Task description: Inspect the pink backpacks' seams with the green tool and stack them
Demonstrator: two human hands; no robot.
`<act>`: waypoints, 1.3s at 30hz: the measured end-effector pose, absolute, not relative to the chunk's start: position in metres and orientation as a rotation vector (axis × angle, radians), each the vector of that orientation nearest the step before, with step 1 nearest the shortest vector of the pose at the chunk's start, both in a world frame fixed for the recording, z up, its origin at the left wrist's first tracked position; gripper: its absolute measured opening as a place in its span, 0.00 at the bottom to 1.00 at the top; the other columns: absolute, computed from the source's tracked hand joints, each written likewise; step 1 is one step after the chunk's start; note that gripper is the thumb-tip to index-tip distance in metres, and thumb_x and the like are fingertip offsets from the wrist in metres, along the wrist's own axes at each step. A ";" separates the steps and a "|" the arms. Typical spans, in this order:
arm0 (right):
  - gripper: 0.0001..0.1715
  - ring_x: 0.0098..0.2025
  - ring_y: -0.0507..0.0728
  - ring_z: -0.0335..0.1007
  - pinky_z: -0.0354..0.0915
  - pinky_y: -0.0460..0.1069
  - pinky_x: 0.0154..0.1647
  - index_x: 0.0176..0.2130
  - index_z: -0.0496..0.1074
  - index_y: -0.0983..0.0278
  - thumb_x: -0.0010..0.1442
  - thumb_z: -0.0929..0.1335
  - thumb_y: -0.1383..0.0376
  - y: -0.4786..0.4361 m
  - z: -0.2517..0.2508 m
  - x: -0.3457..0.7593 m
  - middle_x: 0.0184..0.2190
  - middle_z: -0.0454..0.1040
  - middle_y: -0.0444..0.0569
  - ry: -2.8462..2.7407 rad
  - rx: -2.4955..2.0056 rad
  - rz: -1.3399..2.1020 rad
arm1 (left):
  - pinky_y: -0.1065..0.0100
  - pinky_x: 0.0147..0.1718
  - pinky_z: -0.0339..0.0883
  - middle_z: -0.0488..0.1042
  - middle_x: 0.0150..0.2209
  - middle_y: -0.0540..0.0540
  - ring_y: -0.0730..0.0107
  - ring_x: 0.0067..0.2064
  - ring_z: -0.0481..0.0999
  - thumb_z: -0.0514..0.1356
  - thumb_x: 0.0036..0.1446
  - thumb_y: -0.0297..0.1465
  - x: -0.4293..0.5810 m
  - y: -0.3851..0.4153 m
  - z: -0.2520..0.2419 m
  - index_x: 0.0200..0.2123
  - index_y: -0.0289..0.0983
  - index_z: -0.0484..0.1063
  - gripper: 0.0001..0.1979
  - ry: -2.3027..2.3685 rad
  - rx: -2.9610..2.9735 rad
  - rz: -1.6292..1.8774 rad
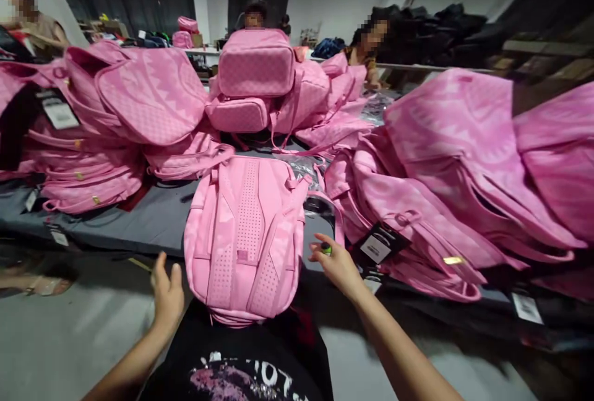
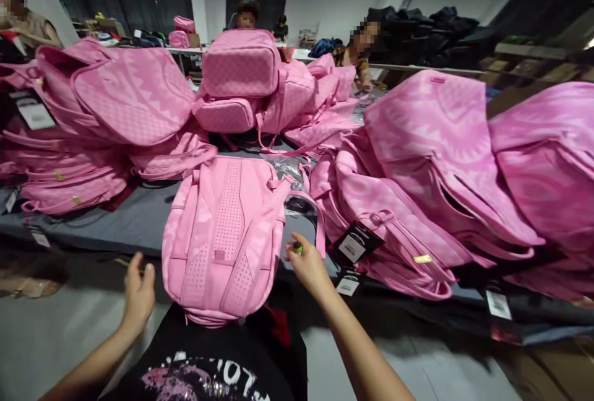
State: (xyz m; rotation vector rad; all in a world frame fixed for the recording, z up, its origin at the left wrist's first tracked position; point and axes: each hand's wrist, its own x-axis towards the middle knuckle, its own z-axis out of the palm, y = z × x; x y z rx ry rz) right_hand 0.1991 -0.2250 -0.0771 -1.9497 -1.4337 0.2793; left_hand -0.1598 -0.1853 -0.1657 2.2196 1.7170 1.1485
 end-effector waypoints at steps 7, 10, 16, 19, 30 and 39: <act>0.22 0.59 0.60 0.70 0.70 0.52 0.55 0.55 0.72 0.63 0.61 0.68 0.71 -0.182 -0.069 0.102 0.56 0.75 0.57 -2.184 -1.924 -0.039 | 0.41 0.68 0.48 0.69 0.64 0.41 0.51 0.68 0.63 0.54 0.67 0.45 -0.106 -0.144 -0.181 0.66 0.42 0.63 0.27 0.649 3.080 0.761; 0.10 0.43 0.59 0.79 0.73 0.50 0.40 0.44 0.75 0.68 0.62 0.67 0.73 -0.166 -0.071 0.094 0.41 0.80 0.59 -2.093 -2.207 -0.022 | 0.43 0.66 0.53 0.69 0.64 0.39 0.50 0.66 0.66 0.54 0.66 0.47 -0.081 -0.146 -0.208 0.64 0.38 0.66 0.29 0.696 3.114 0.711; 0.19 0.45 0.59 0.76 0.68 0.49 0.38 0.52 0.68 0.72 0.69 0.65 0.59 -0.178 -0.078 0.178 0.47 0.76 0.61 -1.658 -2.502 -0.072 | 0.49 0.56 0.63 0.74 0.60 0.41 0.50 0.60 0.74 0.55 0.65 0.42 -0.069 -0.188 -0.240 0.63 0.43 0.67 0.26 0.766 2.946 1.111; 0.20 0.41 0.58 0.77 0.63 0.47 0.33 0.52 0.68 0.67 0.67 0.67 0.57 -0.173 -0.085 0.194 0.41 0.79 0.54 -1.662 -2.469 0.082 | 0.52 0.49 0.67 0.81 0.50 0.46 0.56 0.50 0.79 0.55 0.65 0.39 -0.064 -0.174 -0.208 0.57 0.48 0.72 0.19 0.783 2.830 1.267; 0.19 0.37 0.63 0.77 0.56 0.50 0.30 0.55 0.66 0.63 0.69 0.62 0.57 -0.173 -0.110 0.182 0.39 0.78 0.53 -1.606 -2.387 0.215 | 0.58 0.55 0.60 0.75 0.50 0.46 0.58 0.54 0.70 0.71 0.52 0.35 -0.029 0.038 -0.040 0.44 0.41 0.76 0.16 1.110 2.476 1.503; 0.19 0.37 0.64 0.78 0.55 0.50 0.29 0.56 0.67 0.62 0.69 0.62 0.57 -0.164 -0.117 0.187 0.37 0.78 0.52 -1.557 -2.433 0.275 | 0.57 0.53 0.57 0.76 0.41 0.50 0.62 0.46 0.72 0.68 0.57 0.33 0.006 0.052 -0.067 0.32 0.42 0.75 0.05 1.167 2.361 1.587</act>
